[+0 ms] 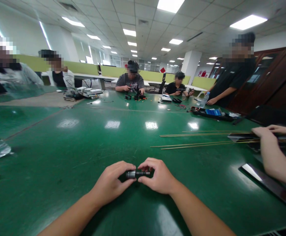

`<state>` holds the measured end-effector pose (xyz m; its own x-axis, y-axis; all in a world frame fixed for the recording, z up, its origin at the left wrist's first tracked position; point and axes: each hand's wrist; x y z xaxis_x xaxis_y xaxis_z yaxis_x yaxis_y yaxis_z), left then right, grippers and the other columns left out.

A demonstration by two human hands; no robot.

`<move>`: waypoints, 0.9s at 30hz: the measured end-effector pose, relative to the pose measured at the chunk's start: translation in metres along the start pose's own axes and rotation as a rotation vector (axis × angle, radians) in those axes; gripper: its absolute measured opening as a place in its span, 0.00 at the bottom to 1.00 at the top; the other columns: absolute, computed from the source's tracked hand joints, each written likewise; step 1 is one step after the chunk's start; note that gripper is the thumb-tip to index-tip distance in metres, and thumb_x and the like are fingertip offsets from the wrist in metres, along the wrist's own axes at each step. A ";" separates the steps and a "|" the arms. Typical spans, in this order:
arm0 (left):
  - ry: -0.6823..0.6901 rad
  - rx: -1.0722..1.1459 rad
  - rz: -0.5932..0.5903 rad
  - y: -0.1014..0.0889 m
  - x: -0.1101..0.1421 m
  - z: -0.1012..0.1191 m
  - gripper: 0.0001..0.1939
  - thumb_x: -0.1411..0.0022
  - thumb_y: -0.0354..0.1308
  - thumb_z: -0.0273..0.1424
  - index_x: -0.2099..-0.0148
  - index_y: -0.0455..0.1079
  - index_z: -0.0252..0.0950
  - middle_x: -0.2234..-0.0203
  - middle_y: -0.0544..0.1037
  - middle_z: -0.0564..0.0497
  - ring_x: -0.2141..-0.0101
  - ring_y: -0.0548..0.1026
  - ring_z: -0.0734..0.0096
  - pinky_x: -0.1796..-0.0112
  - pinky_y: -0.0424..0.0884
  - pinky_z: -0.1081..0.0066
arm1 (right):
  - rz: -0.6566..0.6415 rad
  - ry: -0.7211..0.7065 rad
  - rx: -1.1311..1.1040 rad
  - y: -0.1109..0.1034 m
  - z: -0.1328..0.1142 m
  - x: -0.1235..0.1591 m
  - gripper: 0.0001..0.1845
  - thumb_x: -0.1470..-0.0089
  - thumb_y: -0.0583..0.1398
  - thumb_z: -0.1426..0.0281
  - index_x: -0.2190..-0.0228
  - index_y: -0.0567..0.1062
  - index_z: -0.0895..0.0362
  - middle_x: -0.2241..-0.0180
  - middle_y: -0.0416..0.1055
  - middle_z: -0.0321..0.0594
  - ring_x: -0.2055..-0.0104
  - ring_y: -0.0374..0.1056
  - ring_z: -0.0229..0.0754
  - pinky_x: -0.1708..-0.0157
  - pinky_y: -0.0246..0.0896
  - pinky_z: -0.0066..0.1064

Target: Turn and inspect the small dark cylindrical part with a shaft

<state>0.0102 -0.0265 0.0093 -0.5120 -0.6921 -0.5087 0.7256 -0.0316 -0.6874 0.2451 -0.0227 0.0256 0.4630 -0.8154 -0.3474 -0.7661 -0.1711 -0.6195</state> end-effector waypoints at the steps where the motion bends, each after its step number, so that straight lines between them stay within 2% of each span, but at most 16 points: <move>1: -0.001 -0.001 -0.003 0.000 0.000 0.001 0.14 0.37 0.62 0.30 0.49 0.70 0.41 0.58 0.78 0.48 0.58 0.76 0.66 0.56 0.72 0.67 | -0.007 -0.001 0.006 0.000 0.000 0.000 0.14 0.53 0.69 0.70 0.61 0.79 0.54 0.67 0.73 0.37 0.65 0.69 0.40 0.65 0.60 0.30; 9: -0.008 0.007 -0.006 0.004 0.001 0.001 0.13 0.37 0.62 0.31 0.50 0.71 0.41 0.59 0.78 0.47 0.59 0.76 0.65 0.56 0.73 0.66 | -0.033 0.003 0.037 0.004 0.003 0.002 0.08 0.51 0.68 0.70 0.65 0.80 0.55 0.69 0.74 0.36 0.67 0.69 0.39 0.66 0.60 0.29; 27: -0.013 0.014 0.016 0.004 0.002 0.001 0.13 0.37 0.62 0.30 0.50 0.71 0.40 0.59 0.78 0.46 0.59 0.76 0.65 0.57 0.74 0.66 | -0.013 0.008 0.033 0.007 0.002 0.002 0.05 0.48 0.67 0.69 0.66 0.80 0.55 0.69 0.75 0.37 0.67 0.70 0.40 0.65 0.60 0.30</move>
Point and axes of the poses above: each hand's wrist, its own x-axis away from the middle knuckle, its own y-axis out of the palm, z = x × y
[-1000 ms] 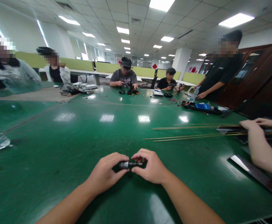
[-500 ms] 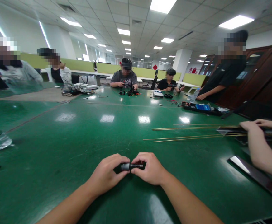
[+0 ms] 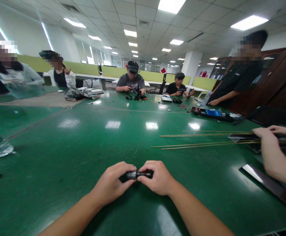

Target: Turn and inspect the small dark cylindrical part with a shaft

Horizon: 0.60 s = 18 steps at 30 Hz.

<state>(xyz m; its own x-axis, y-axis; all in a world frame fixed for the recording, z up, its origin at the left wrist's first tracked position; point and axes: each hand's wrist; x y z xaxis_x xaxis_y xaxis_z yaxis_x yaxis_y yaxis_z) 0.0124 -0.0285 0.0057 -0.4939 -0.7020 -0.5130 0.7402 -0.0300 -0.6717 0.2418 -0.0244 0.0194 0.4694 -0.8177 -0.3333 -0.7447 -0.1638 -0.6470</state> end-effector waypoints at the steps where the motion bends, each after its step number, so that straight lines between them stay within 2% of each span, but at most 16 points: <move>1: 0.002 -0.001 0.003 0.000 0.000 0.000 0.13 0.37 0.62 0.30 0.50 0.71 0.40 0.59 0.78 0.46 0.59 0.76 0.65 0.57 0.74 0.66 | 0.003 -0.001 -0.002 0.000 0.000 0.000 0.05 0.48 0.67 0.69 0.66 0.80 0.55 0.69 0.75 0.37 0.67 0.70 0.40 0.65 0.60 0.30; 18: 0.027 -0.006 0.019 -0.003 0.000 0.001 0.15 0.37 0.62 0.28 0.48 0.71 0.42 0.58 0.78 0.48 0.58 0.76 0.67 0.56 0.73 0.67 | 0.014 -0.011 -0.028 -0.002 -0.001 0.000 0.06 0.48 0.67 0.69 0.66 0.80 0.55 0.70 0.74 0.36 0.68 0.69 0.39 0.66 0.59 0.29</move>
Point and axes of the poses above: each hand's wrist, its own x-axis away from the middle knuckle, its own y-axis out of the palm, z = x × y
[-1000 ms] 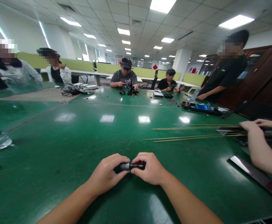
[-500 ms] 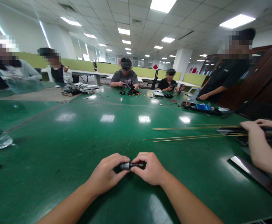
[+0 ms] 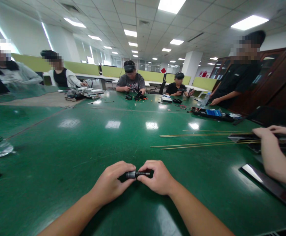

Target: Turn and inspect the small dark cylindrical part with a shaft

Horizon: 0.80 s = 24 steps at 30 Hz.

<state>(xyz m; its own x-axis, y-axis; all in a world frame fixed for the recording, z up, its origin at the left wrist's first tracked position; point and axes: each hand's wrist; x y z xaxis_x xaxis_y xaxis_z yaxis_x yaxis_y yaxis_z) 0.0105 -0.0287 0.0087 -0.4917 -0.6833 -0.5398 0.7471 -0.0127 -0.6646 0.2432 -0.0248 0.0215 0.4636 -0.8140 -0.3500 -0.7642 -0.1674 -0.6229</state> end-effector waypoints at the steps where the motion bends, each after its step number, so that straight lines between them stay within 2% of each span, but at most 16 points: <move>1: 0.002 0.002 -0.001 0.000 0.000 0.000 0.15 0.37 0.62 0.27 0.48 0.71 0.42 0.57 0.78 0.48 0.57 0.76 0.67 0.56 0.73 0.67 | 0.001 0.001 -0.003 0.000 0.000 0.000 0.06 0.48 0.67 0.68 0.66 0.80 0.55 0.70 0.74 0.36 0.68 0.69 0.38 0.66 0.59 0.29; 24: 0.027 -0.011 -0.002 0.000 0.002 -0.002 0.16 0.38 0.63 0.27 0.48 0.71 0.42 0.57 0.78 0.49 0.58 0.76 0.68 0.56 0.73 0.68 | 0.005 -0.019 0.020 0.000 0.002 0.001 0.05 0.48 0.68 0.69 0.67 0.81 0.54 0.71 0.75 0.35 0.68 0.69 0.39 0.66 0.59 0.29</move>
Point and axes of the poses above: each hand's wrist, its own x-axis away from the middle knuckle, its own y-axis out of the palm, z = x × y
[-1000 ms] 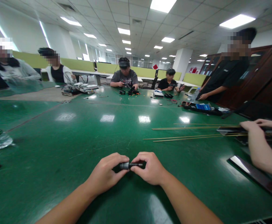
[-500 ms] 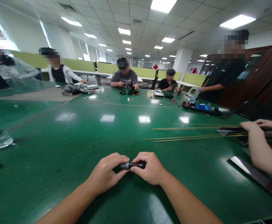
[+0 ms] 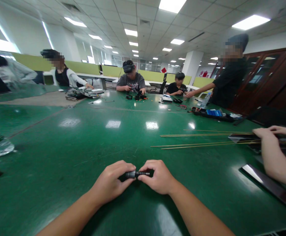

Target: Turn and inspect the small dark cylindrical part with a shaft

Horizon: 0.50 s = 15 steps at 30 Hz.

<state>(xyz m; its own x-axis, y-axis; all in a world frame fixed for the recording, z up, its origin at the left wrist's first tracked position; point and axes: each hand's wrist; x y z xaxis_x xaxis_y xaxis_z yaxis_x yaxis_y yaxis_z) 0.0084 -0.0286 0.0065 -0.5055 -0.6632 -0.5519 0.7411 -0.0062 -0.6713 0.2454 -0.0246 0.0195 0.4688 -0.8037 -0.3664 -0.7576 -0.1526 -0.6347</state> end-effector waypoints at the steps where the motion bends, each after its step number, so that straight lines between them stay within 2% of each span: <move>1: 0.003 -0.001 0.001 0.000 0.000 0.000 0.16 0.38 0.63 0.27 0.48 0.71 0.42 0.57 0.78 0.49 0.58 0.76 0.68 0.56 0.73 0.68 | 0.000 0.000 0.002 0.000 0.000 0.000 0.04 0.48 0.68 0.69 0.67 0.81 0.54 0.71 0.75 0.35 0.68 0.69 0.39 0.66 0.59 0.29; 15: 0.017 -0.017 -0.001 0.001 -0.001 0.000 0.16 0.38 0.63 0.26 0.48 0.71 0.41 0.58 0.78 0.48 0.58 0.76 0.67 0.57 0.73 0.67 | -0.005 0.003 0.026 -0.002 0.000 0.001 0.05 0.48 0.68 0.68 0.67 0.81 0.54 0.71 0.75 0.35 0.68 0.69 0.38 0.66 0.59 0.29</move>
<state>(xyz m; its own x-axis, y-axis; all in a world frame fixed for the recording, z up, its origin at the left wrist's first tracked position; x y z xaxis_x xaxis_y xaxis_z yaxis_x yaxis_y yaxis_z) 0.0096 -0.0283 0.0062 -0.5137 -0.6508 -0.5591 0.7329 0.0060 -0.6803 0.2477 -0.0254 0.0204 0.4710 -0.8047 -0.3614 -0.7432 -0.1413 -0.6539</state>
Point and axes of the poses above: each hand's wrist, its own x-axis away from the middle knuckle, its own y-axis out of the palm, z = x × y
